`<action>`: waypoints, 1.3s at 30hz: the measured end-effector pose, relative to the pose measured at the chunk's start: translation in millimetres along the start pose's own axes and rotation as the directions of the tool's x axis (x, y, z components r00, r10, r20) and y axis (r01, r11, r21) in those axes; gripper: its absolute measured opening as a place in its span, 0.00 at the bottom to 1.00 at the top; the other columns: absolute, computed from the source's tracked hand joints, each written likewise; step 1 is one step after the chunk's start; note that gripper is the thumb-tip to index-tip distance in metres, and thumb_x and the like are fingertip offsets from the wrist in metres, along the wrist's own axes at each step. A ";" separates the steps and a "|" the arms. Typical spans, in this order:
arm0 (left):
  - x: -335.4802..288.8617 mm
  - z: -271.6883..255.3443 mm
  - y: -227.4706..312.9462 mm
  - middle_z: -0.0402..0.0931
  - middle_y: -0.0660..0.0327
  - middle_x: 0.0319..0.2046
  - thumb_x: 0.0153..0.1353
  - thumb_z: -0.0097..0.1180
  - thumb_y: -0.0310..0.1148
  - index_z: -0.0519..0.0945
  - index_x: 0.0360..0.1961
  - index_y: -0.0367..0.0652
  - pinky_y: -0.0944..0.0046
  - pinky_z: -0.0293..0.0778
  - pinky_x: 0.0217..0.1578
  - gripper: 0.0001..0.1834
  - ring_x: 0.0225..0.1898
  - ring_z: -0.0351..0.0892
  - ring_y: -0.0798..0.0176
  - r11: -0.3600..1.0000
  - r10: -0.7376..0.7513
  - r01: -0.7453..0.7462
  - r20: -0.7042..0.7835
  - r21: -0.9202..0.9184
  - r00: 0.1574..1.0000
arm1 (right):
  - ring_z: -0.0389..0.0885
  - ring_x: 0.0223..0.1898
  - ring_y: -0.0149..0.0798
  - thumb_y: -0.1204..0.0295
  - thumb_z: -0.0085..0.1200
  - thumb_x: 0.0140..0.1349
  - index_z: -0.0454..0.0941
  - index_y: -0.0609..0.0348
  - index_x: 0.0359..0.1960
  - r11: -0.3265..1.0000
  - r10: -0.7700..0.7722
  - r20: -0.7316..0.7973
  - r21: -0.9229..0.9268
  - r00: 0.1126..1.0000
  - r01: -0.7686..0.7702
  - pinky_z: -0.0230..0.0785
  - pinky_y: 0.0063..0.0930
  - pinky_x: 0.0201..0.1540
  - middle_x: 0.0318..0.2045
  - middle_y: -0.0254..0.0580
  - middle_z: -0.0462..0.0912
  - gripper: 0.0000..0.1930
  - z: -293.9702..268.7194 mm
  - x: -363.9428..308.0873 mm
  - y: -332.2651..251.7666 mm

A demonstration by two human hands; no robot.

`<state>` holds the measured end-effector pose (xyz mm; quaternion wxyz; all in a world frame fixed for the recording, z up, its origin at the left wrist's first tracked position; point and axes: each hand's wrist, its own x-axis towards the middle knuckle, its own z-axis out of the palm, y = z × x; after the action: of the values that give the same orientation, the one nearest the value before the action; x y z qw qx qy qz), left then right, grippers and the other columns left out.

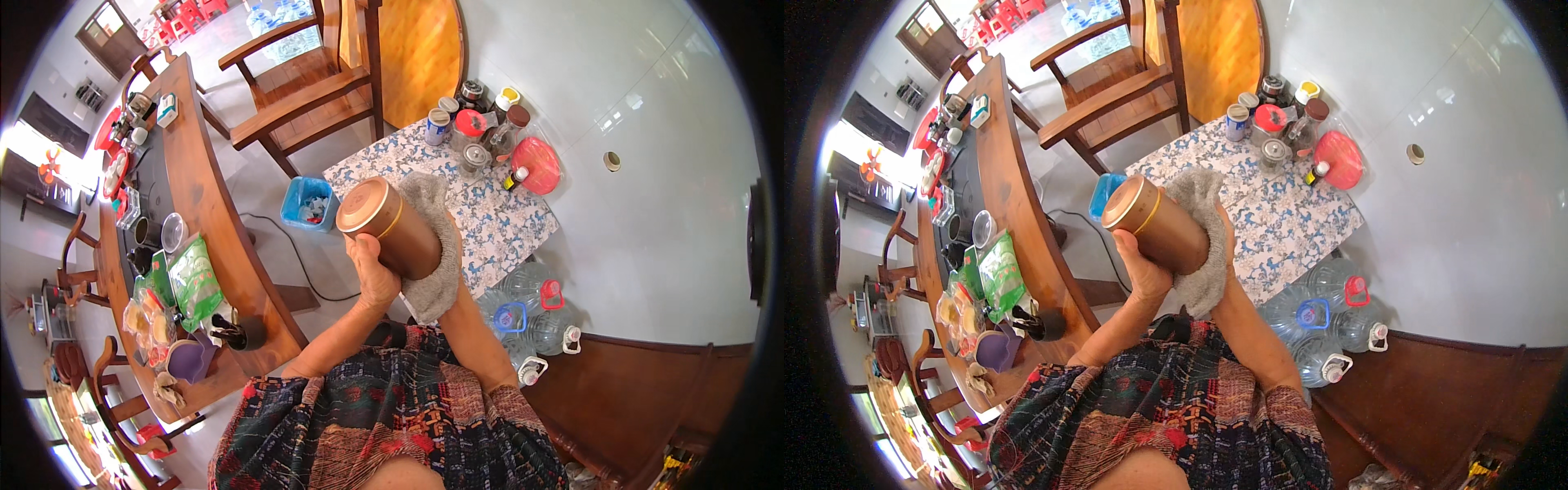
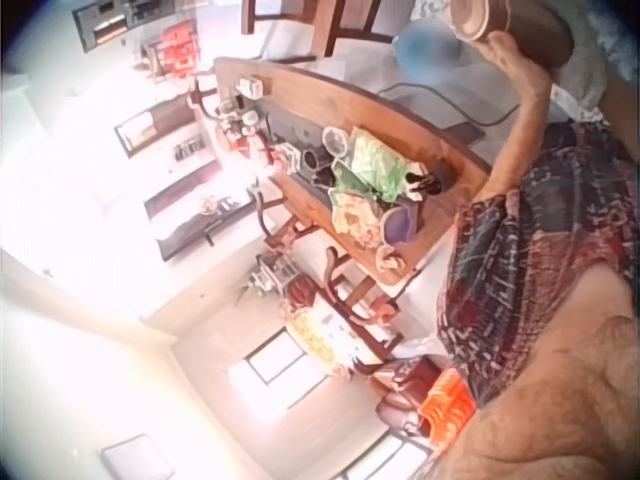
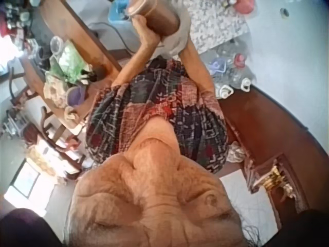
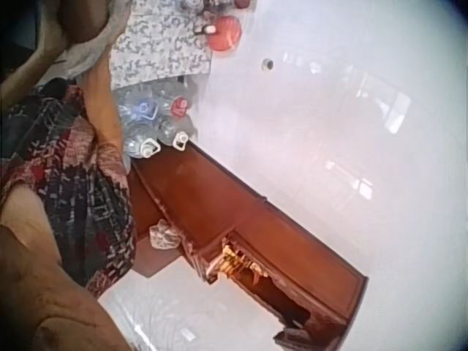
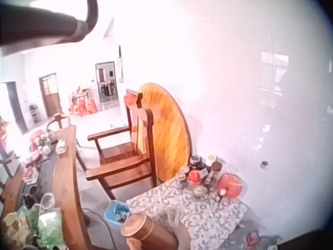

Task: The person wipes several small containers and jars on a table using a gray cloth. They handle each item one at a time, wiping the lids and sides, then placing them back on the table. The person also wipes the table surface between items.

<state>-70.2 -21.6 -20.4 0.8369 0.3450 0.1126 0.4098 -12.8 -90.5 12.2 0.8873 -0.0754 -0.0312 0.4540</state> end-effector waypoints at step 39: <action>17.0 -8.0 -17.0 0.68 0.53 0.51 0.38 0.75 0.41 0.51 0.62 0.39 0.59 0.65 0.55 0.55 0.52 0.70 0.59 0.758 0.249 -0.480 0.485 0.442 0.839 | 0.76 0.47 0.40 0.57 0.33 0.69 0.68 0.61 0.54 0.823 -0.004 -0.368 -0.530 0.930 -0.206 0.71 0.34 0.52 0.49 0.47 0.75 0.23 -55.0 -3.8 -27.3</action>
<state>-52.7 -12.0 -36.1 0.6086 0.6602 -0.0182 0.4397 13.7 -115.1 -37.6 0.7909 -0.4138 0.0012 0.4509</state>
